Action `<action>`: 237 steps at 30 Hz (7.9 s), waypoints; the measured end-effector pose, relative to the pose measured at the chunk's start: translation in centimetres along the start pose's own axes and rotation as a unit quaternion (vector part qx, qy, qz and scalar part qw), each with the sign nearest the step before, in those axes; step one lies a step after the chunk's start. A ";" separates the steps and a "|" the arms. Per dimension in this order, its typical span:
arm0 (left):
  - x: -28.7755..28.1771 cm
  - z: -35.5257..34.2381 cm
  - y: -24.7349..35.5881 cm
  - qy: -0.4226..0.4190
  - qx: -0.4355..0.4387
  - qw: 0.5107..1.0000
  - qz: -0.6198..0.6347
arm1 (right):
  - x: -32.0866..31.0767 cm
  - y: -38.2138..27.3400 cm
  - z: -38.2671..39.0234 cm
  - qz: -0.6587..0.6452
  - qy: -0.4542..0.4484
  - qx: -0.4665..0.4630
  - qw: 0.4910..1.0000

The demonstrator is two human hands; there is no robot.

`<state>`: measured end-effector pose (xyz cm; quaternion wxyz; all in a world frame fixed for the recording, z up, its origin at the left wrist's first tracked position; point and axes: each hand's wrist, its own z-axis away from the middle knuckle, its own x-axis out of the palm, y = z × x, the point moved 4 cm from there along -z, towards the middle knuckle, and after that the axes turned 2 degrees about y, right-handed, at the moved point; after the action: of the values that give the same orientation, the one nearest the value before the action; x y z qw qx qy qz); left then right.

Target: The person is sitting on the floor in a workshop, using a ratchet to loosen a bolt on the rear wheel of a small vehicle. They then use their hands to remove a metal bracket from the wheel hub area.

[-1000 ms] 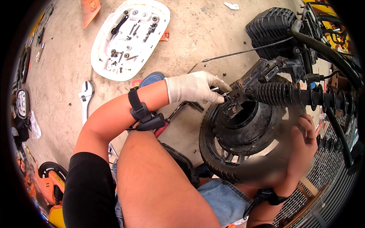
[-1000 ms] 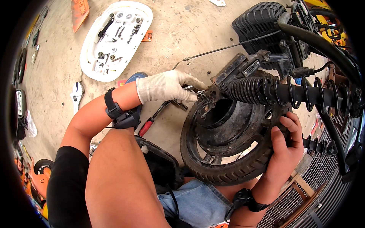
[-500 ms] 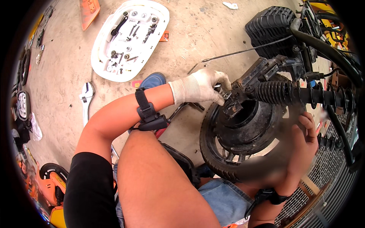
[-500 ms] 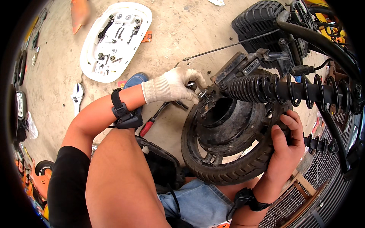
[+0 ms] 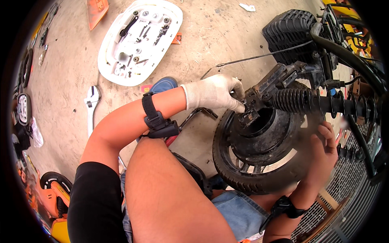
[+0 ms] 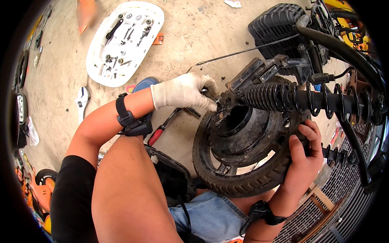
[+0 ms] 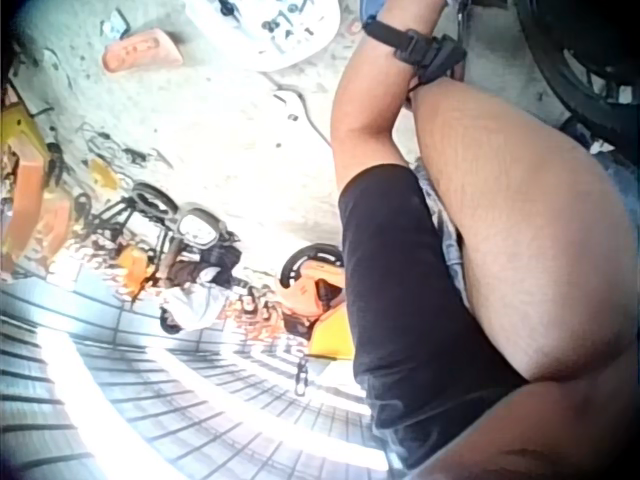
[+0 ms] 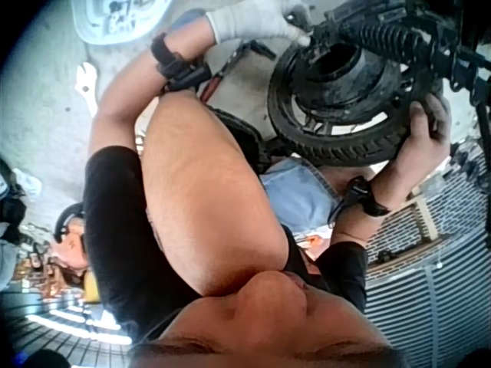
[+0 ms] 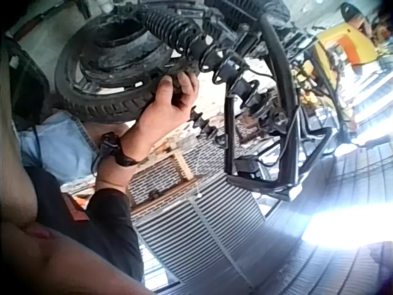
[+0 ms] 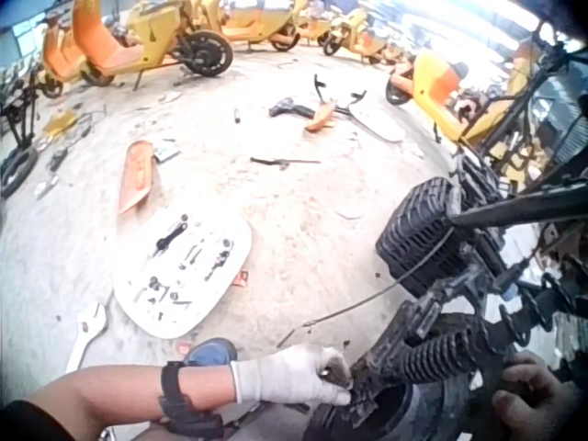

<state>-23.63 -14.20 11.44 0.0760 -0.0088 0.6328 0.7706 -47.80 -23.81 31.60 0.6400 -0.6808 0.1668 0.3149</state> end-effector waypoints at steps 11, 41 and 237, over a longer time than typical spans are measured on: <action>0.2 0.5 0.3 -0.067 -0.228 0.967 0.096 | 0.0 0.2 0.0 -0.008 0.000 0.009 1.000; 1.6 -0.9 -1.4 -0.095 -0.229 0.942 0.225 | -0.1 0.5 -0.1 -0.019 -0.002 0.012 1.000; 0.5 0.2 -3.2 -0.034 -0.245 0.840 0.484 | 0.0 -0.3 0.0 0.009 -0.014 0.003 1.000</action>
<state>-23.65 -13.34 8.35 -0.2899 0.3060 0.3443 0.8389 -47.63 -23.81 31.80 0.6416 -0.6724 0.1650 0.3301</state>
